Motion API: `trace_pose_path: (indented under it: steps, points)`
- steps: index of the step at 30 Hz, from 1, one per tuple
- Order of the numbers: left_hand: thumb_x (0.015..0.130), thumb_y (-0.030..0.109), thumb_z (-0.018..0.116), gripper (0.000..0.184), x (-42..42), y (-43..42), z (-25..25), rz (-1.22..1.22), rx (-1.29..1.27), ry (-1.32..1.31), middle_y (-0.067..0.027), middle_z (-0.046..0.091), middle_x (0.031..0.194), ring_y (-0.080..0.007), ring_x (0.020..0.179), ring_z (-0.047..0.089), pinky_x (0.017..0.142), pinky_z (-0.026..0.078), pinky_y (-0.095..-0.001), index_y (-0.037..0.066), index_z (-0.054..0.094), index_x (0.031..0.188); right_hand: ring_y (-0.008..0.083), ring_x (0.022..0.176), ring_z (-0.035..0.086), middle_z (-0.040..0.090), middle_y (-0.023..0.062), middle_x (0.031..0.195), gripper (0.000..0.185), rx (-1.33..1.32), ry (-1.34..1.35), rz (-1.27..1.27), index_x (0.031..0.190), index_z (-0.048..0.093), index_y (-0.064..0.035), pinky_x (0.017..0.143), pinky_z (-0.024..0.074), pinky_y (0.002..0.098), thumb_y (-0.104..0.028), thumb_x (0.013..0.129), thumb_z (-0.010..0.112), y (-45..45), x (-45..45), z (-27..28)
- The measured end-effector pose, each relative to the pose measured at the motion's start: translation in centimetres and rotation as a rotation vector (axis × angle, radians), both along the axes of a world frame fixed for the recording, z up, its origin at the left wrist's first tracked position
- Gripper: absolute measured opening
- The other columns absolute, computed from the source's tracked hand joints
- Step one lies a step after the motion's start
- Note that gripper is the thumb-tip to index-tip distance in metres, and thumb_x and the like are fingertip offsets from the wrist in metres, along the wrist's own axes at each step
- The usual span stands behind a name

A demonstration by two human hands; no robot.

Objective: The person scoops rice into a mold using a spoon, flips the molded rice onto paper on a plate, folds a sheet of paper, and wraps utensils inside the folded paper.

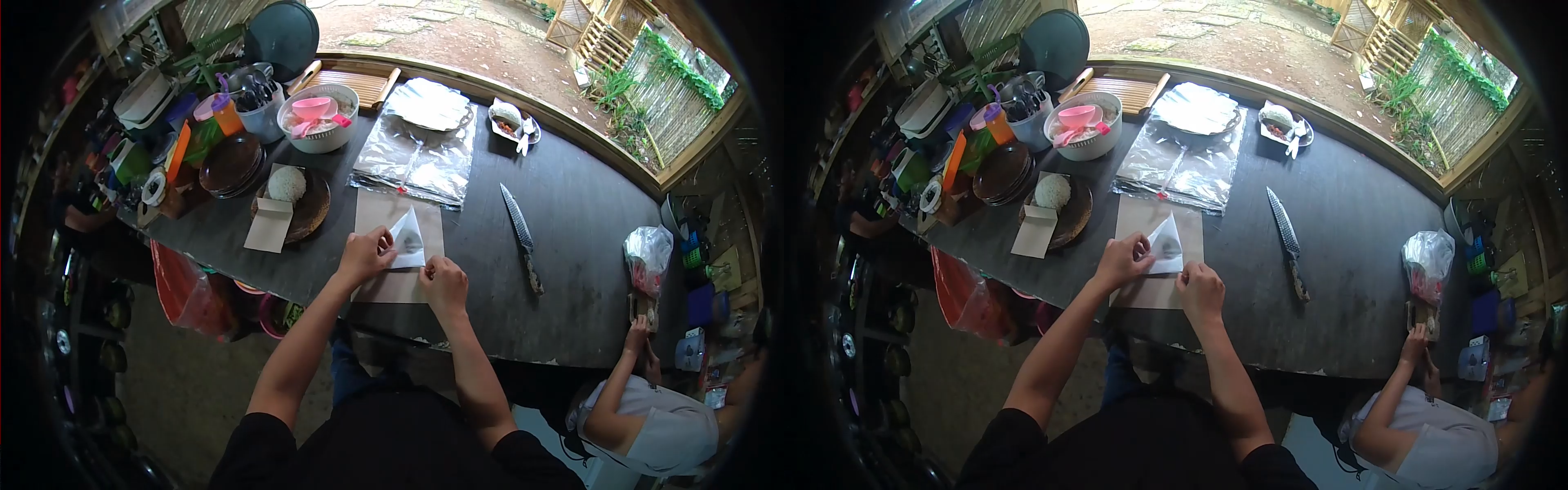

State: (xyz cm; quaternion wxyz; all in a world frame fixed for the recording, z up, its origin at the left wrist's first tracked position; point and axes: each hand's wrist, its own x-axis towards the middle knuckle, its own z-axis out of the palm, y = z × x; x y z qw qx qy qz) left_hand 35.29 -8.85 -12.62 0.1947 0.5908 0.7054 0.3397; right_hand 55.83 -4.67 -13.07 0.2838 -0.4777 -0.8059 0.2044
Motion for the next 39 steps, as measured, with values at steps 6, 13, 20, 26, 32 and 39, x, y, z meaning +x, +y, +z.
trace_pose_path:
  steps: [6,13,20,26,32,39]
  points:
    - [0.081,0.022,0.078,0.028,1.8,0.0,0.8,0.022,-0.067,-0.091,-0.0131,0.075,0.087,-0.028,0.08,0.074,0.075,0.058,-0.0381,0.006,0.063,0.1,0.0325,0.081,0.069,0.068,0.0111,0.082,0.013,0.048,-0.062,-0.027,0.079,0.066,-0.0065,0.072,0.0541,0.0445,-0.017,0.081,0.073,1.2,1.0,0.5]
    - [0.081,0.021,0.077,0.033,1.8,0.4,0.4,0.053,-0.085,-0.078,-0.0146,0.075,0.088,-0.031,0.082,0.074,0.076,0.057,-0.0404,0.007,0.06,0.105,0.0318,0.078,0.07,0.069,0.011,0.082,0.013,0.017,-0.09,-0.017,0.082,0.069,-0.0063,0.072,0.0549,0.0426,-0.019,0.082,0.074,1.0,1.5,0.6]
    - [0.082,0.02,0.075,0.033,1.7,0.2,0.8,0.022,-0.084,-0.043,-0.0148,0.074,0.089,-0.0368,0.083,0.072,0.077,0.056,-0.0449,0.008,0.058,0.108,0.0309,0.075,0.07,0.07,0.0115,0.082,0.014,0.034,-0.078,-0.016,0.083,0.069,-0.0054,0.07,0.0552,0.042,-0.018,0.082,0.074,1.0,1.3,0.4]
    - [0.081,0.018,0.076,0.033,1.8,-0.1,0.8,0.013,-0.074,-0.048,-0.0143,0.074,0.085,-0.0373,0.081,0.072,0.076,0.056,-0.0457,0.008,0.057,0.107,0.0318,0.073,0.07,0.069,0.0119,0.082,0.011,0.066,-0.048,0.005,0.082,0.067,-0.0046,0.07,0.0553,0.0423,-0.014,0.081,0.073,1.1,1.1,0.2]
    - [0.078,0.015,0.077,0.03,2.1,-0.6,1.2,-0.012,0.073,0.146,-0.0102,0.067,0.103,-0.0338,0.097,0.066,0.085,0.052,-0.0444,0.013,0.063,0.104,0.0297,0.083,0.07,0.067,0.0083,0.091,0.007,0.098,-0.059,-0.007,0.088,0.072,-0.009,0.074,0.0555,0.0419,-0.013,0.083,0.072,0.5,0.9,0.6]
    - [0.076,0.025,0.078,0.011,2.6,-0.8,1.3,-0.195,0.184,0.5,0.0002,0.065,0.11,-0.0221,0.103,0.056,0.092,0.042,-0.0395,0.02,0.077,0.085,0.0274,0.091,0.068,0.066,0.0077,0.093,0.011,0.101,-0.103,0.038,0.093,0.077,-0.0115,0.079,0.0563,0.0411,-0.013,0.085,0.069,0.4,1.0,0.5]
